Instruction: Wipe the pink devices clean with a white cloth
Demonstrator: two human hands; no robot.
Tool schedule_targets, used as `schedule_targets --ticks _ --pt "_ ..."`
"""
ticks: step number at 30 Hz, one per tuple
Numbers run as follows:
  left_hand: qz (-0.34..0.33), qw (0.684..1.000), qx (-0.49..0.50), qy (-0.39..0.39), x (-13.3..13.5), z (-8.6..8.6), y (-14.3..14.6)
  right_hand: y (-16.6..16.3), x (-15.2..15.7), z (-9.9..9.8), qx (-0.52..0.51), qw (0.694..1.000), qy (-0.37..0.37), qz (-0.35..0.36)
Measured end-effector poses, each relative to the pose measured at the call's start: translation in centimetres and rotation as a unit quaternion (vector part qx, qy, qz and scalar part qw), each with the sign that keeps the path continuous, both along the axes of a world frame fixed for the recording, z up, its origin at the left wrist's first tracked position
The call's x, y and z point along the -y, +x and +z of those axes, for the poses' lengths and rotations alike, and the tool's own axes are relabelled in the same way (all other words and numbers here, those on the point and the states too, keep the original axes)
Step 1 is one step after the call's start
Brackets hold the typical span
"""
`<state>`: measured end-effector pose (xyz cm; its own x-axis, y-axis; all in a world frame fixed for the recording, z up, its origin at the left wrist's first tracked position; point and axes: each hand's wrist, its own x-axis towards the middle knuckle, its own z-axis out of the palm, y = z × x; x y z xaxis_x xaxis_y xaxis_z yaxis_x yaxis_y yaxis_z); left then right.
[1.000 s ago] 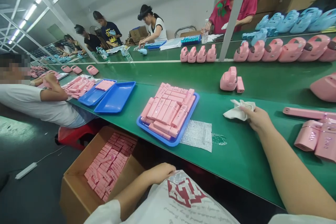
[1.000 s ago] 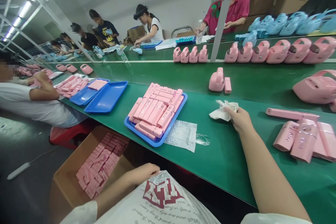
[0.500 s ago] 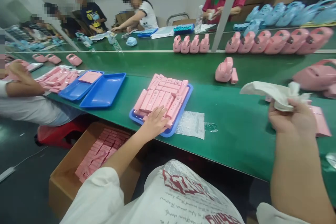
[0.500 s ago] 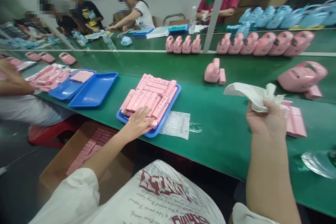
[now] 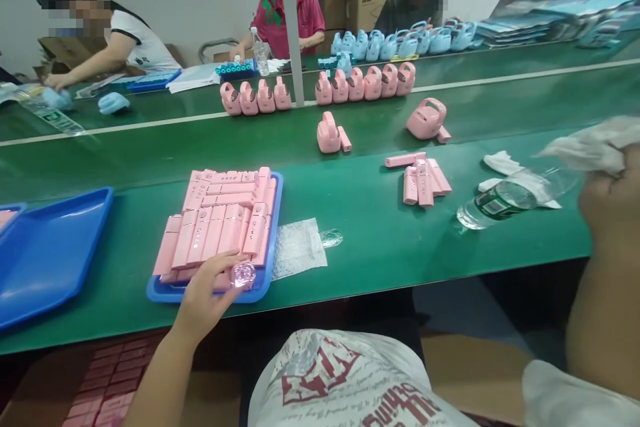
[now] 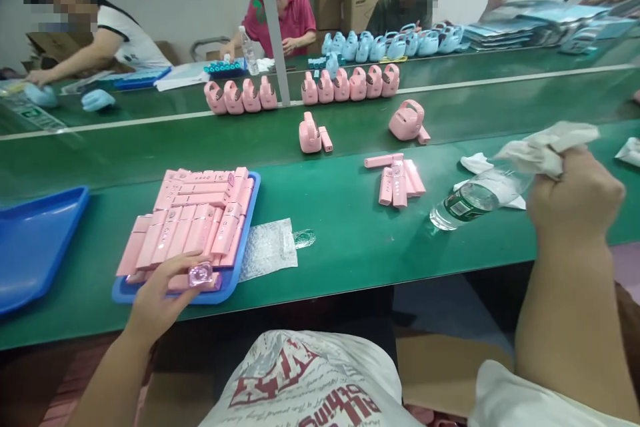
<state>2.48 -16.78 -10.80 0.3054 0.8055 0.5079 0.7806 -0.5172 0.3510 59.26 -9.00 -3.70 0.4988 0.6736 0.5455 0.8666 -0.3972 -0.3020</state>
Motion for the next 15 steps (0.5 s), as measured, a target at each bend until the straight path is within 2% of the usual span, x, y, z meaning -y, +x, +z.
schedule_targets --ticks 3,5,7,9,10,13,15 --pt "0.033 0.993 0.111 -0.018 0.1 0.2 -0.1 -0.3 0.4 0.5 0.038 0.999 -0.013 -0.029" --pt "0.025 0.979 0.203 0.013 -0.1 0.7 0.3 -0.1 0.7 0.5 0.059 0.998 -0.025 -0.004" --pt "0.003 0.946 0.32 0.06 -0.6 1.2 1.6 -0.1 0.6 0.3 0.071 0.996 -0.044 0.024" --pt "-0.02 0.899 0.434 0.055 -1.5 1.4 3.9 -0.4 0.1 -0.1 0.046 0.997 -0.054 0.025" --pt "-0.034 0.874 0.485 0.023 -2.1 1.2 5.5 -0.7 -0.3 -0.4 0.016 0.999 -0.043 0.011" --pt "-0.094 0.806 0.562 -0.158 -4.1 -0.2 10.8 -1.7 -1.7 -1.1 -0.073 0.997 0.037 -0.016" --pt "-0.089 0.751 0.597 -0.268 -5.5 -1.7 14.0 -2.0 -2.5 -1.4 -0.08 0.993 0.08 -0.019"
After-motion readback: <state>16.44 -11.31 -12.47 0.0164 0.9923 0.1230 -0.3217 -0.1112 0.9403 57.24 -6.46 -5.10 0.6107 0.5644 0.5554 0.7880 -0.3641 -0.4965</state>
